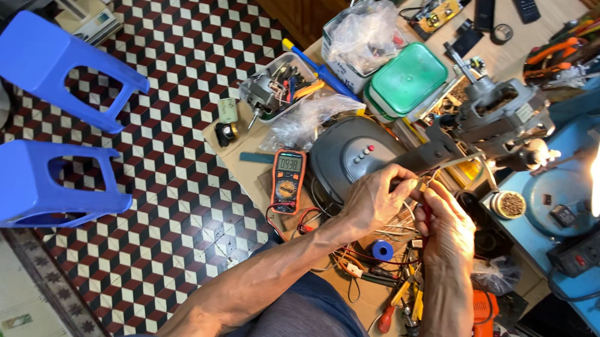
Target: The person strips and twists wires, uses a multimeter to test electrical continuity, and handles various tools on a cluttered workbench. The person also retrieves additional wires from a hanging bag and continues testing connections.
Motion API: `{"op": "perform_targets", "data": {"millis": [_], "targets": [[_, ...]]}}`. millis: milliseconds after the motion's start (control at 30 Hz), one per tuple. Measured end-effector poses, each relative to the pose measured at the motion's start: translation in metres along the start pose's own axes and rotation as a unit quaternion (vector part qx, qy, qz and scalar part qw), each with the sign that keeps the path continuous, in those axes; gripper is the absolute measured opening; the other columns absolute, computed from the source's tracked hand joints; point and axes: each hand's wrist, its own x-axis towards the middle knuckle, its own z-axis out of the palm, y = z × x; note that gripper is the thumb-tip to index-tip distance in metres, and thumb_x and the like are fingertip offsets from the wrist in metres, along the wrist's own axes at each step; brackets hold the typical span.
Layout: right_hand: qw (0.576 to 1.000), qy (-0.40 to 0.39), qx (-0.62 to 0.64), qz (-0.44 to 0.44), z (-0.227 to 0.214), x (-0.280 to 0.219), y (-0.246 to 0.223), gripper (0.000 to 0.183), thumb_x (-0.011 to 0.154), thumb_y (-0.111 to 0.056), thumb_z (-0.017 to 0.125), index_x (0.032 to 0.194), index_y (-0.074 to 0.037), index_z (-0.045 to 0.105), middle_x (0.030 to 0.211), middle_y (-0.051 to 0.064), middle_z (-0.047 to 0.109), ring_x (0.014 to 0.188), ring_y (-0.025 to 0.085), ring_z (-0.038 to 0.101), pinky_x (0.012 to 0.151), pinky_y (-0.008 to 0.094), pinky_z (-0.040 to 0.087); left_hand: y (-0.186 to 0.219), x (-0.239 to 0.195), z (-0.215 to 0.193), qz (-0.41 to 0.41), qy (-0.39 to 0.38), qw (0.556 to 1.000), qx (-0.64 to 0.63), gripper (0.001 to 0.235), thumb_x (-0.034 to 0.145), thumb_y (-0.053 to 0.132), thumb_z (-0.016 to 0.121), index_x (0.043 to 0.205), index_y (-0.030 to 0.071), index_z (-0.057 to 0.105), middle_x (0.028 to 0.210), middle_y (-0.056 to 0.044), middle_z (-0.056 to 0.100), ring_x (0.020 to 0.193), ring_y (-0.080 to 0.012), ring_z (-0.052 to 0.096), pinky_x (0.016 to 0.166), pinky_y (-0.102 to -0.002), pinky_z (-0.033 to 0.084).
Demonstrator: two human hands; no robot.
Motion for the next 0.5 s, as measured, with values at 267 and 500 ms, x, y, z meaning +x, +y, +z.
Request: {"op": "perform_targets", "data": {"millis": [267,500], "targets": [[1.000,0.006,0.024,-0.002,-0.0055,0.0030,0.0038,0.033,0.094,-0.006,0.067,0.126,0.005,0.068,0.093,0.015,0.073,0.060,0.013,0.059,0.044,0.020,0.041,0.0044,0.0005,0.0008,-0.027,-0.039,0.999,-0.005,0.028,0.099,0.030,0.061,0.115,0.008,0.069,0.094,-0.004,0.079,0.076,-0.0175,0.074,0.068,-0.033,0.059],[1.000,0.010,0.029,0.002,-0.0057,0.0086,0.0077,0.034,0.093,-0.005,0.067,0.125,0.005,0.068,0.094,0.017,0.075,0.059,0.012,0.058,0.044,0.019,0.041,0.0045,0.0003,-0.0010,-0.001,-0.009,1.000,-0.010,0.028,0.099,0.030,0.063,0.113,0.007,0.071,0.096,-0.010,0.078,0.087,-0.0225,0.076,0.075,-0.036,0.059]]}}
